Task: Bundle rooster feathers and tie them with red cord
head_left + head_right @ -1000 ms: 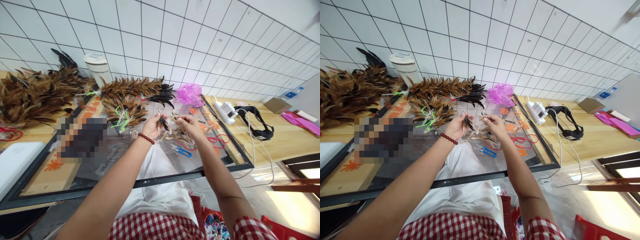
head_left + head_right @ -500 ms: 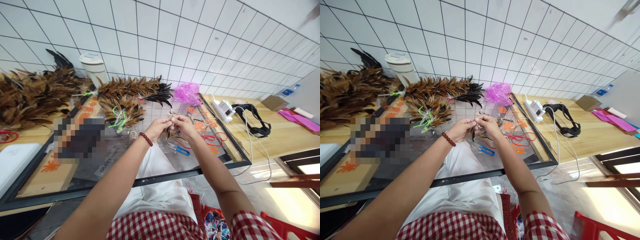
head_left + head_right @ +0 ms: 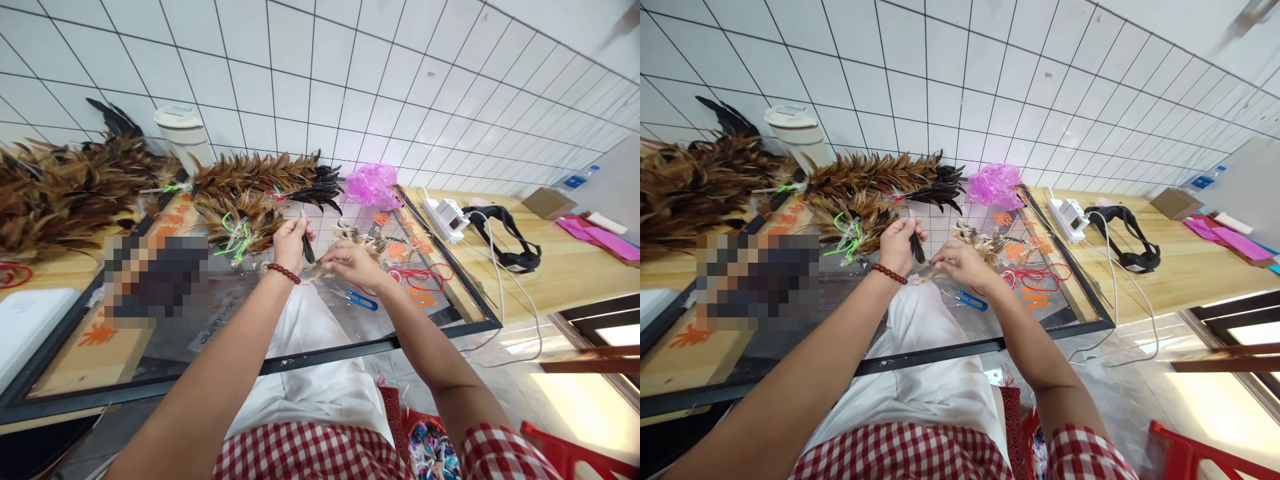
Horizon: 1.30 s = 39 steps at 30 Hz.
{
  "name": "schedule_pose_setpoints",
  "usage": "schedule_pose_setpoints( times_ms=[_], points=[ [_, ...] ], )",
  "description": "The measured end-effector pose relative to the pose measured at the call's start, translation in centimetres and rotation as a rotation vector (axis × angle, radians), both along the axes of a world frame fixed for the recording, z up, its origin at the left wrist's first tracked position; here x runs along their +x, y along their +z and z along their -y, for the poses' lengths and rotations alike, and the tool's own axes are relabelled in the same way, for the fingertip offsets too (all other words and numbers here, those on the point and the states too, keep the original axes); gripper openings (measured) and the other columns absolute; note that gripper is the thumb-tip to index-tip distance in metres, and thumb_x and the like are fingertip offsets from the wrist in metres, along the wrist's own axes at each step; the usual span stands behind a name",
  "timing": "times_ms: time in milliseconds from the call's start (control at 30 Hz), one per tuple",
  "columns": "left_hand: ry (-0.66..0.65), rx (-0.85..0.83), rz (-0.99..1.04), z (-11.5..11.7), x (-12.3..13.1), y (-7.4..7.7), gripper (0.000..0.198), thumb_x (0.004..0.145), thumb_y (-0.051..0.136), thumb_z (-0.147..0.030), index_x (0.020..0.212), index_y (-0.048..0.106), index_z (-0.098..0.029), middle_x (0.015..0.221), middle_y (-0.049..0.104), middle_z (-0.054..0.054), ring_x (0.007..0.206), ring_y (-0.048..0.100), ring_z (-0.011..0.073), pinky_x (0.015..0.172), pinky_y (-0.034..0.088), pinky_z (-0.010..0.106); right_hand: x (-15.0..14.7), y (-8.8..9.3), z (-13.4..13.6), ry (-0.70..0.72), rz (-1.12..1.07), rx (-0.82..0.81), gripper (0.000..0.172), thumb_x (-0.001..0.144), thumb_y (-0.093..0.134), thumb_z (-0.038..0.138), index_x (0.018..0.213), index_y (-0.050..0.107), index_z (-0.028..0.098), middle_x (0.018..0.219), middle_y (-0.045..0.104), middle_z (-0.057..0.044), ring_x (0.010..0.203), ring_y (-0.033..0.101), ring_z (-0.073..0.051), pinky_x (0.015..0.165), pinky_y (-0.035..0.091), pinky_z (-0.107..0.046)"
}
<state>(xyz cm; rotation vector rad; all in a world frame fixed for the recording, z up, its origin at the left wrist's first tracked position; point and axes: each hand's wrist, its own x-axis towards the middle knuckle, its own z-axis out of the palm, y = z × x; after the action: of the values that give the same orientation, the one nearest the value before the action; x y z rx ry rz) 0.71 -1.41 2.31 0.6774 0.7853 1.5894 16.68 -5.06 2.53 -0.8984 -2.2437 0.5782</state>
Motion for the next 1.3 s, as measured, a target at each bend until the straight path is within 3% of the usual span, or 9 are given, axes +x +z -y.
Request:
schedule_pose_setpoints(
  times_ms=[100,233,333,433,567,700,1033,1167,1300],
  points=[
    [0.044,-0.02,0.025,-0.2,-0.5,0.1,0.021,0.07,0.074,-0.032,0.073,0.062,-0.015,0.056,0.051,-0.005,0.048,0.05,0.005,0.054,0.045,0.02,-1.5,-0.7,0.6,0.112,0.164,0.052,0.018,0.085,0.063,0.031,0.097,0.07,0.021,0.093,0.065,-0.007,0.091,0.058,-0.02,0.086,0.043,-0.034],
    [0.036,-0.029,0.03,-0.3,-0.6,-0.3,0.019,0.072,0.073,-0.03,0.074,0.062,-0.014,0.057,0.052,-0.004,0.048,0.049,0.0048,0.054,0.044,0.02,-2.2,-1.3,0.7,0.082,0.237,0.082,0.01,0.086,0.058,0.022,0.085,0.068,0.019,0.088,0.062,-0.007,0.087,0.055,-0.019,0.084,0.04,-0.034],
    [0.008,-0.031,0.016,-0.3,-0.5,-0.7,0.019,0.071,0.073,-0.03,0.072,0.063,-0.014,0.056,0.053,-0.004,0.049,0.051,0.0057,0.056,0.046,0.021,-1.7,-1.2,0.2,-0.107,0.006,-0.012,0.011,0.085,0.055,0.022,0.078,0.062,0.018,0.08,0.06,-0.005,0.079,0.053,-0.018,0.077,0.041,-0.031],
    [-0.048,-0.05,-0.017,0.1,0.0,-0.9,0.02,0.068,0.076,-0.03,0.071,0.065,-0.014,0.058,0.058,-0.002,0.054,0.056,0.0079,0.06,0.048,0.023,-1.1,-0.9,-0.3,-0.315,-0.418,-0.249,0.019,0.084,0.057,0.037,0.075,0.057,0.02,0.069,0.055,0.0,0.064,0.048,-0.014,0.063,0.039,-0.026],
    [-0.151,-0.068,-0.104,1.0,1.5,-1.4,0.022,0.062,0.08,-0.03,0.069,0.068,-0.013,0.062,0.064,0.001,0.056,0.056,0.0087,0.057,0.045,0.021,-1.1,-0.7,-0.3,-0.345,-0.736,-0.533,0.034,0.072,0.068,0.052,0.071,0.057,0.02,0.062,0.053,0.003,0.051,0.041,-0.009,0.049,0.032,-0.023],
    [-0.176,-0.045,-0.105,1.7,2.7,-2.0,0.023,0.057,0.082,-0.03,0.068,0.071,-0.014,0.063,0.066,0.0,0.057,0.056,0.0088,0.061,0.045,0.022,-1.5,-0.7,-0.1,-0.352,-0.79,-0.604,0.039,0.063,0.074,0.055,0.07,0.059,0.019,0.061,0.055,0.003,0.051,0.041,-0.008,0.047,0.032,-0.021],
    [-0.146,-0.034,0.005,-0.2,3.1,-2.7,0.023,0.059,0.082,-0.026,0.075,0.072,-0.012,0.067,0.068,0.002,0.063,0.059,0.0094,0.067,0.046,0.022,-2.6,-1.7,-2.7,-0.357,-0.77,-0.535,0.037,0.066,0.072,0.052,0.065,0.058,0.018,0.058,0.054,0.003,0.053,0.045,-0.009,0.054,0.038,-0.022],
    [-0.197,-0.068,0.099,-2.2,2.3,-2.4,0.012,0.067,0.077,-0.017,0.069,0.067,-0.01,0.066,0.066,0.003,0.062,0.059,0.008,0.07,0.048,0.022,-1.3,-1.4,-5.5,-0.389,-0.533,-0.378,0.021,0.069,0.069,0.037,0.072,0.063,0.017,0.065,0.062,0.001,0.06,0.053,-0.011,0.061,0.043,-0.025],
    [-0.262,-0.103,0.133,-4.5,0.2,-1.6,0.012,0.078,0.069,-0.016,0.07,0.061,-0.011,0.065,0.063,0.003,0.065,0.062,0.0108,0.073,0.051,0.026,0.5,-0.5,-7.7,-0.556,-0.163,-0.109,0.009,0.073,0.06,0.017,0.078,0.068,0.017,0.069,0.066,-0.001,0.063,0.056,-0.013,0.065,0.043,-0.027]
  ],
)
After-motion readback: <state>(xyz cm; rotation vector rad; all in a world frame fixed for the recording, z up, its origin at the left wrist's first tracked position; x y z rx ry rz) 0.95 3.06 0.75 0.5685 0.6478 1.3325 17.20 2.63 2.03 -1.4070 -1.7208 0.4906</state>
